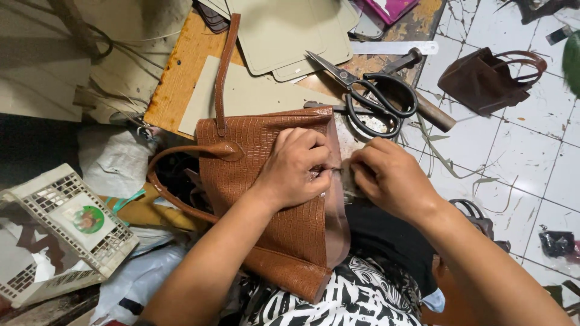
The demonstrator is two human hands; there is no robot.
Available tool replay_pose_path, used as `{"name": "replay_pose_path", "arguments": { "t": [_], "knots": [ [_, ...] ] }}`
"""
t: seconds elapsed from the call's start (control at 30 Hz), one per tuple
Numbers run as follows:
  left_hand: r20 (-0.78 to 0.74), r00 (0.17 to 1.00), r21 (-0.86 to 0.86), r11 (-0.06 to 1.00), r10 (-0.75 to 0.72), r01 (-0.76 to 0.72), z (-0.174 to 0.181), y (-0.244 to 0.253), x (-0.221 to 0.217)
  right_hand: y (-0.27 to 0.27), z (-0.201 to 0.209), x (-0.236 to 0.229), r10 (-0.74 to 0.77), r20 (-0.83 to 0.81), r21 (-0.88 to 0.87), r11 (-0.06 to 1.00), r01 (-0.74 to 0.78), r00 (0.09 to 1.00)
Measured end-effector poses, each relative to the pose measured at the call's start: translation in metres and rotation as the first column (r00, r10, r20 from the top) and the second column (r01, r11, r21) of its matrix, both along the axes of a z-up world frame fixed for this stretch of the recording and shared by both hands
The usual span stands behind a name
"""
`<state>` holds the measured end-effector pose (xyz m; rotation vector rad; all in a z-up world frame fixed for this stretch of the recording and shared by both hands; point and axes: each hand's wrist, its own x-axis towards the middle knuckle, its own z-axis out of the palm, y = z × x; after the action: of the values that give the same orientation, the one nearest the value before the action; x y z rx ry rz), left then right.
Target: Assembling a leather handbag by folding components, hammering seams, and trimming edges with scissors.
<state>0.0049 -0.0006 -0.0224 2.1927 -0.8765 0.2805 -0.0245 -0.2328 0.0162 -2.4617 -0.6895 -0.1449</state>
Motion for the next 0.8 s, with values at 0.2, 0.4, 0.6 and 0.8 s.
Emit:
{"name": "replay_pose_path", "arguments": {
  "t": [0.2,0.4,0.6,0.8],
  "knots": [
    [-0.004,1.000,0.003,1.000,-0.018,0.018,-0.007,0.001,0.001,0.008,0.001,0.003,0.008,-0.035,0.078,0.997,-0.005,0.999],
    [0.016,0.999,0.015,0.999,-0.042,0.042,-0.003,0.002,0.000,0.008,0.005,0.005,-0.014,-0.146,0.120,0.992,0.032,0.989],
    [0.103,0.994,0.031,0.999,-0.041,0.038,0.000,0.000,-0.002,0.009,0.005,0.006,-0.030,-0.147,0.107,0.993,0.046,0.989],
    [0.178,0.984,0.064,0.998,-0.033,0.022,0.005,-0.002,-0.002,0.007,0.004,0.006,-0.034,-0.158,0.119,0.991,0.053,0.987]
  ]
}}
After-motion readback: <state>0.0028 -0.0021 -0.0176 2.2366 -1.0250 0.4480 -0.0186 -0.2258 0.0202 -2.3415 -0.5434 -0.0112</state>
